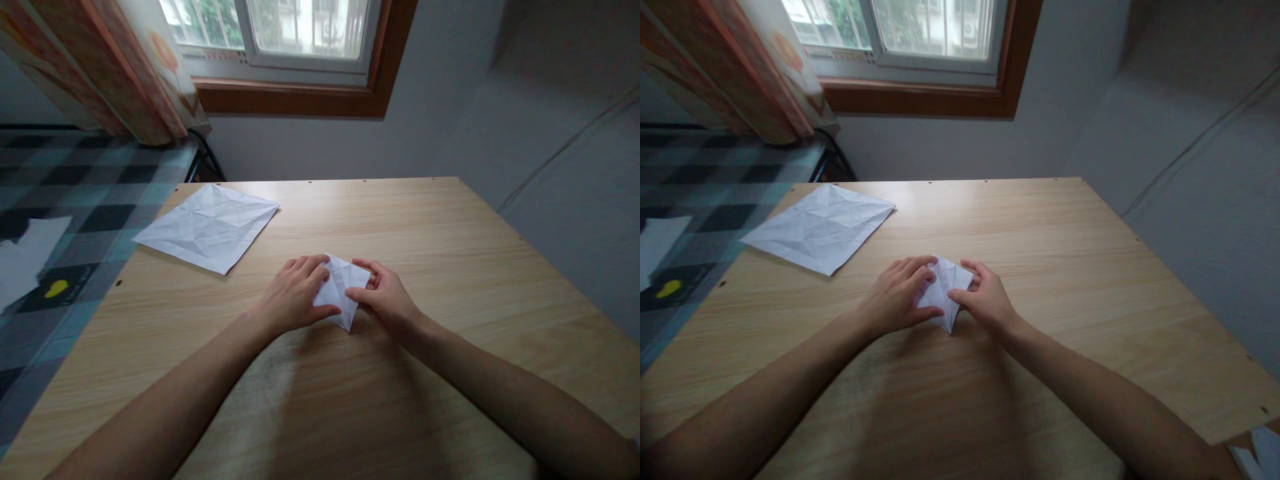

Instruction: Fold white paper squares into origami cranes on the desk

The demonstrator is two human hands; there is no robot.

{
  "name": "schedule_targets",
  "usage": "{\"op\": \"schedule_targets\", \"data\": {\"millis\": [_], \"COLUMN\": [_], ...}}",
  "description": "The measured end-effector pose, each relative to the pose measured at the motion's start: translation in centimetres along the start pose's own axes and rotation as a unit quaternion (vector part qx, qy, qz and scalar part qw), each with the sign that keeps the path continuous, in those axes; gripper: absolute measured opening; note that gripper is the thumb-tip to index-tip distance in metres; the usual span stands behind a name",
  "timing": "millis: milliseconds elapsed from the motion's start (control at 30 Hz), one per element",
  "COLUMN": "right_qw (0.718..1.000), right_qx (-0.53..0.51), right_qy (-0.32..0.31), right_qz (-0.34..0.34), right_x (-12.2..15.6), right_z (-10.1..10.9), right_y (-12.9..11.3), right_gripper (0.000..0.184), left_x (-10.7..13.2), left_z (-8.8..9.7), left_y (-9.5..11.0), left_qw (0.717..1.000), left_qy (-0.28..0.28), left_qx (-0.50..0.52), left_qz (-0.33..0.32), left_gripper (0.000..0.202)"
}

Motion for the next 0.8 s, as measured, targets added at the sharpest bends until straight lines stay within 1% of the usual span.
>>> {"op": "schedule_targets", "data": {"millis": [33,67,100,133,167,200,233,267,300,333,367,400,433,467,500,533,567,600,633,700,733,767,800], "right_qw": [1.000,1.000,0.999,0.997,0.991,0.978,0.956,0.924,0.885,0.842,0.799,0.759,0.724,0.696,0.678,0.670,0.672,0.684,0.702,0.744,0.759,0.767,0.766], "right_qx": [0.005,0.013,0.024,0.038,0.061,0.097,0.147,0.209,0.278,0.347,0.413,0.473,0.524,0.564,0.591,0.605,0.605,0.591,0.568,0.515,0.498,0.496,0.508], "right_qy": [-0.014,-0.012,0.004,0.035,0.081,0.133,0.181,0.216,0.229,0.223,0.199,0.165,0.129,0.095,0.069,0.049,0.034,0.020,0.009,0.001,0.003,0.006,0.004], "right_qz": [0.004,0.016,0.033,0.056,0.088,0.129,0.180,0.236,0.295,0.347,0.389,0.417,0.430,0.433,0.431,0.428,0.426,0.427,0.430,0.427,0.419,0.407,0.395], "right_x": [0.1,0.2,0.2,0.2,0.4,0.7,1.3,2.0,2.7,3.4,3.8,4.0,4.0,3.9,3.7,3.6,3.5,3.4,3.3,3.0,2.6,2.2,1.7], "right_z": [-0.4,-0.5,-0.1,0.7,1.9,3.1,4.1,4.5,4.3,3.4,2.1,0.7,-0.6,-1.8,-2.6,-3.1,-3.4,-3.6,-3.6,-3.1,-2.9,-2.7,-2.7], "right_y": [-0.3,-0.7,-1.3,-1.9,-2.8,-3.8,-5.0,-6.3,-7.4,-8.1,-8.4,-8.1,-7.6,-6.9,-6.3,-5.8,-5.6,-5.5,-5.5,-5.8,-5.8,-5.7,-5.4], "right_gripper": [0.049,0.037,0.027,0.020,0.015,0.012,0.010,0.011,0.014,0.017,0.019,0.019,0.019,0.019,0.017,0.015,0.015,0.019,0.024,0.034,0.037,0.041,0.047], "left_x": [0.0,0.1,0.2,0.2,0.3,0.4,0.5,0.6,0.7,0.8,0.9,0.9,0.8,0.7,0.5,0.3,0.1,-0.1,-0.2,-0.4,-0.4,-0.4,-0.4], "left_z": [0.2,0.4,0.7,0.9,1.2,1.5,1.7,2.0,2.3,2.6,2.9,3.0,3.0,2.9,2.7,2.5,2.1,1.7,1.3,0.5,0.3,0.1,0.0], "left_y": [-0.1,-0.1,-0.2,-0.2,-0.2,-0.1,0.0,0.1,0.2,0.2,0.1,0.0,0.0,0.0,0.1,0.2,0.4,0.5,0.6,0.5,0.5,0.5,0.5], "left_qw": [1.000,1.000,0.999,0.998,0.997,0.996,0.995,0.993,0.991,0.990,0.988,0.987,0.987,0.988,0.990,0.992,0.994,0.996,0.998,0.999,1.000,1.000,1.000], "left_qy": [0.012,0.027,0.043,0.059,0.074,0.088,0.100,0.114,0.128,0.142,0.154,0.161,0.161,0.154,0.143,0.127,0.109,0.087,0.067,0.034,0.023,0.017,0.016], "left_qx": [0.007,0.013,0.017,0.020,0.021,0.021,0.021,0.021,0.022,0.022,0.023,0.023,0.022,0.021,0.018,0.013,0.009,0.005,0.002,0.001,0.003,0.005,0.006], "left_qz": [0.001,0.002,0.002,0.003,0.001,-0.002,-0.006,-0.009,-0.011,-0.008,-0.002,0.006,0.011,0.012,0.008,0.002,-0.005,-0.011,-0.016,-0.019,-0.020,-0.020,-0.022], "left_gripper": [0.053,0.054,0.055,0.055,0.054,0.053,0.051,0.047,0.042,0.037,0.034,0.034,0.036,0.036,0.035,0.031,0.026,0.021,0.018,0.018,0.019,0.019,0.019]}}
Point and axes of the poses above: each hand's wrist, its own x-axis away from the middle knuckle, its own z-axis out of the back of the hand, y = z × x, the point moved 10 cm from there along -x, towards the middle knuckle, and after that the axes turned 9 degrees about x, right-handed, at the moved point
